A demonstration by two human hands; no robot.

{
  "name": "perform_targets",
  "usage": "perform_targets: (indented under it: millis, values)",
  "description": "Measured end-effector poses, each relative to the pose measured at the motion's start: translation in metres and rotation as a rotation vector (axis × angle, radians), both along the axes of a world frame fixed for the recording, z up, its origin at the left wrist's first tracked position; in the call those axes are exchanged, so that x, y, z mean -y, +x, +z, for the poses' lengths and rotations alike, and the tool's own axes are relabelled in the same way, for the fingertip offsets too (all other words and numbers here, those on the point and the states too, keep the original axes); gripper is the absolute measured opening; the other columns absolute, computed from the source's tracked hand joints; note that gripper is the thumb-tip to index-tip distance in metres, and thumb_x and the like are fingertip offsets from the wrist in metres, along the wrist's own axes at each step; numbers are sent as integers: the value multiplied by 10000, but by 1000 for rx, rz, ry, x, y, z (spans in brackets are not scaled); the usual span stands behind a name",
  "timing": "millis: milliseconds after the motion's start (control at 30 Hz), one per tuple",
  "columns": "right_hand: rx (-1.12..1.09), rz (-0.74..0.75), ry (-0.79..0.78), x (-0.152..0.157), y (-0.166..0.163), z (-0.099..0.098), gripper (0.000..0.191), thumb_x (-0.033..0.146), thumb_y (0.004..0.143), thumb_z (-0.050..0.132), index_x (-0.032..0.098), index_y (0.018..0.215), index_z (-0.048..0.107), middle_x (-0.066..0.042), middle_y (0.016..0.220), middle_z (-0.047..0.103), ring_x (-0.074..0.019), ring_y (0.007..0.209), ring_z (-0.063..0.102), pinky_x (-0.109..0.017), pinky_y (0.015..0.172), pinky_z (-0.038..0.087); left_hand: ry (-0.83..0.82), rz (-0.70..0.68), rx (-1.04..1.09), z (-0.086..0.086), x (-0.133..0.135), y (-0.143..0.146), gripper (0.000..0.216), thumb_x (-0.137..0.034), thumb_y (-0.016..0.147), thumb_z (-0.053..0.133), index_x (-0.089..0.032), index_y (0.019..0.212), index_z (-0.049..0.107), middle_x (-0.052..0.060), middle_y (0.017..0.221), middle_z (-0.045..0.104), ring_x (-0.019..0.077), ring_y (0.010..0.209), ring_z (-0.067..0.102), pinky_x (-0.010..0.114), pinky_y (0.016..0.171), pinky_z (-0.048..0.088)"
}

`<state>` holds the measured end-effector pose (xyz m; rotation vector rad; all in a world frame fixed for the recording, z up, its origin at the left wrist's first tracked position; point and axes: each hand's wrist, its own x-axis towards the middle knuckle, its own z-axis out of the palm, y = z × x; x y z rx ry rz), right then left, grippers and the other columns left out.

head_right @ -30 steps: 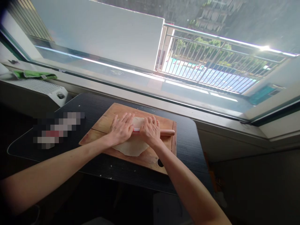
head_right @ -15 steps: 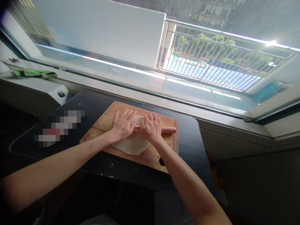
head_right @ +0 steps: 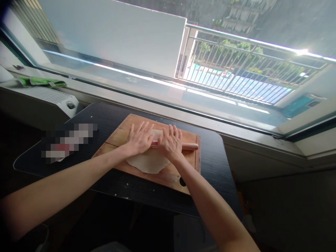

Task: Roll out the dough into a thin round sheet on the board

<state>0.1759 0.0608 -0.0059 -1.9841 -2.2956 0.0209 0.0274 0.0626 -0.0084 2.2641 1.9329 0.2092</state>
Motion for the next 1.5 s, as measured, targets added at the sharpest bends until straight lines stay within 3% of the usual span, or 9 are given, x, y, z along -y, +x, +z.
perform_targets:
  millis: [200,433,633,767,867,1100,1233,1333,1500]
  values:
    - [-97,-160,-102,-53,-11,10,589,405,1003,314,153,1533,364,-154,1633,276,-300,1507,233,-490,1193,223,-137,109,32,11,-52,-3,647,-401,1001,197,-127,1586,216,116,1663,196,276,1543,148,605,1219,144]
    - [-17,6,-35,-7,-1,2,505,359,1006,320,222,1458,497,-101,1609,349,-285,1508,227,-501,1208,173,14,-39,21,0,-6,-1,602,-381,998,246,-190,1566,307,76,1631,306,272,1527,211,615,1223,114]
    - [-85,-147,-106,-53,-11,10,562,405,1008,314,168,1511,399,-138,1641,261,-305,1512,211,-523,1194,204,-80,82,64,8,-51,-2,642,-389,1005,197,-102,1578,235,123,1650,240,284,1537,170,611,1219,137]
    - [-54,-62,-101,-25,-6,7,511,384,1013,304,211,1461,477,-113,1620,320,-282,1507,234,-501,1193,218,-50,24,48,-3,-26,-1,622,-407,1003,216,-170,1575,276,99,1641,276,275,1529,208,616,1215,158]
    - [-32,6,-57,-9,-1,2,480,356,1007,324,232,1421,532,-98,1605,357,-280,1508,234,-494,1208,185,73,-35,27,-8,-11,0,599,-395,992,265,-204,1555,340,92,1625,322,281,1523,223,621,1220,127]
    - [-115,-176,-107,-70,-10,9,521,379,1013,295,157,1452,467,-151,1604,335,-301,1490,266,-516,1179,239,42,90,52,9,-60,0,612,-356,994,222,-128,1554,316,125,1625,313,273,1526,211,607,1220,149]
    - [-79,-74,-90,-36,-4,6,483,364,1023,279,220,1426,502,-92,1583,391,-266,1488,274,-467,1182,254,27,35,80,-1,-32,0,610,-369,999,210,-148,1555,329,109,1618,332,288,1516,240,619,1210,178]
    - [-41,-15,-20,-15,1,1,468,367,1022,299,240,1411,525,-74,1579,400,-258,1494,257,-458,1195,227,118,-41,71,-6,-18,1,592,-361,989,271,-206,1556,336,75,1628,319,276,1523,222,607,1227,114]
    - [-101,-125,-68,-56,-6,4,494,355,1015,287,192,1431,497,-115,1556,417,-295,1465,293,-508,1181,237,141,53,67,-1,-40,3,596,-307,986,269,-102,1540,344,143,1622,314,284,1524,214,571,1225,169]
